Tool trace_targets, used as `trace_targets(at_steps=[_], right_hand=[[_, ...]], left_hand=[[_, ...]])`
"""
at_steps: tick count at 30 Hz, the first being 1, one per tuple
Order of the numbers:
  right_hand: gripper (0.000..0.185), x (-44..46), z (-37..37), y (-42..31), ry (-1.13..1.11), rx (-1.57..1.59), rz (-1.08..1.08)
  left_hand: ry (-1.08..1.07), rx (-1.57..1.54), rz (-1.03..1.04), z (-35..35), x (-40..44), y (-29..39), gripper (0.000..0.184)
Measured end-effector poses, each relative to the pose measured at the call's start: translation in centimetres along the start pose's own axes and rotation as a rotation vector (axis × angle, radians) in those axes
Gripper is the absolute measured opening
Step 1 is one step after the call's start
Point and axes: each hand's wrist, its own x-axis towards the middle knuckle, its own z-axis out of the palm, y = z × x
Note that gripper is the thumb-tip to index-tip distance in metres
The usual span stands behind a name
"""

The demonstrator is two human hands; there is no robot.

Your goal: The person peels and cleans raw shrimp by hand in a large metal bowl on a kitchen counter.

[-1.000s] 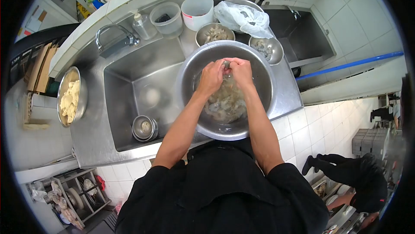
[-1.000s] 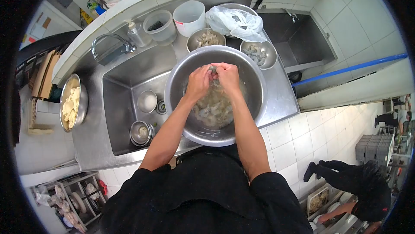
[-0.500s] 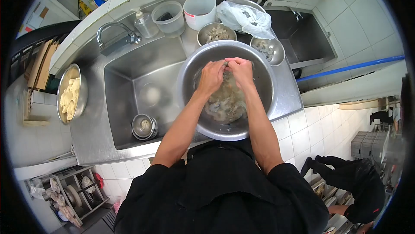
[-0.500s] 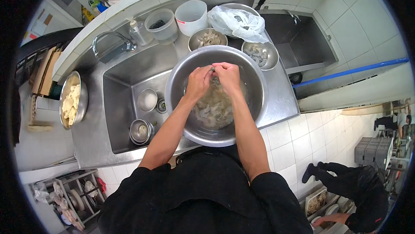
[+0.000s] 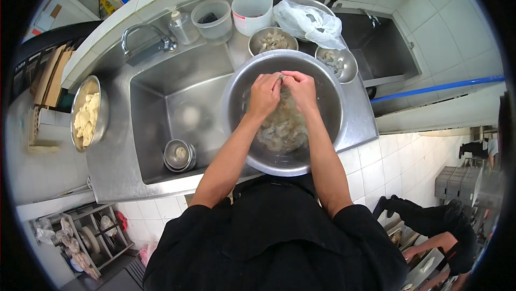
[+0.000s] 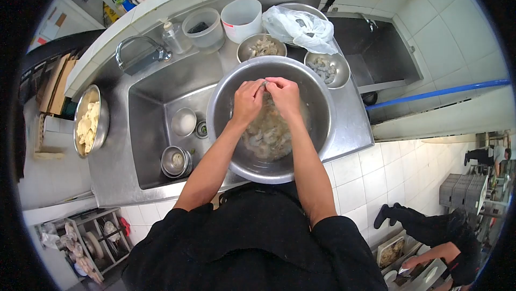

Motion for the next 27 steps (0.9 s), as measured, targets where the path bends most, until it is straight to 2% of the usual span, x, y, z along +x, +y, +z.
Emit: trace_targets(at_steps=[1,3,7,9,13,15,16,18,19,21,25,27], right_hand=[[0.021,0.1,0.0,0.2,-0.001,0.000,0.003],[0.021,0.3,0.1,0.3,0.032,-0.198,-0.084],[0.019,0.1,0.3,0.2,0.092,-0.294,-0.129],[0.018,0.2,0.4,0.5,0.085,-0.001,-0.020],[0.013,0.8,0.4,1.8,0.107,0.143,0.035],[0.011,0.9,0.2,2.0,0.010,0.435,0.179],[0.011,0.9,0.2,1.8,0.010,0.437,0.176],[0.012,0.7,-0.1,1.7,-0.084,0.550,0.259],[0.012,0.7,-0.2,1.5,-0.087,0.548,0.257],[0.018,0.6,0.0,1.0,-0.077,0.530,0.323],[0.024,0.2,0.4,-0.6,-0.108,0.466,0.310],[0.028,0.4,0.2,-0.6,-0.145,0.366,0.265]], left_hand=[[-0.001,0.001,-0.002,-0.1,0.0,0.1,0.017],[-0.059,0.060,0.020,-0.2,-0.1,0.0,0.016],[-0.067,0.076,0.058,0.0,-0.1,0.0,0.015],[0.009,0.024,0.051,0.1,-0.2,0.1,0.015],[0.020,0.009,0.056,0.2,-0.1,0.2,0.014],[-0.011,-0.267,-0.261,0.3,-0.2,0.4,0.013],[-0.011,-0.267,-0.258,0.3,-0.1,0.3,0.013],[0.052,-0.824,-0.578,0.3,-0.2,0.0,0.016],[0.055,-0.825,-0.576,0.4,-0.1,-0.3,0.016],[0.134,-1.116,-0.686,0.6,-0.3,-0.8,0.017],[0.074,-1.020,-0.685,0.7,-0.3,-0.7,0.018],[0.050,-0.706,-0.609,0.8,-0.4,-0.6,0.018]])
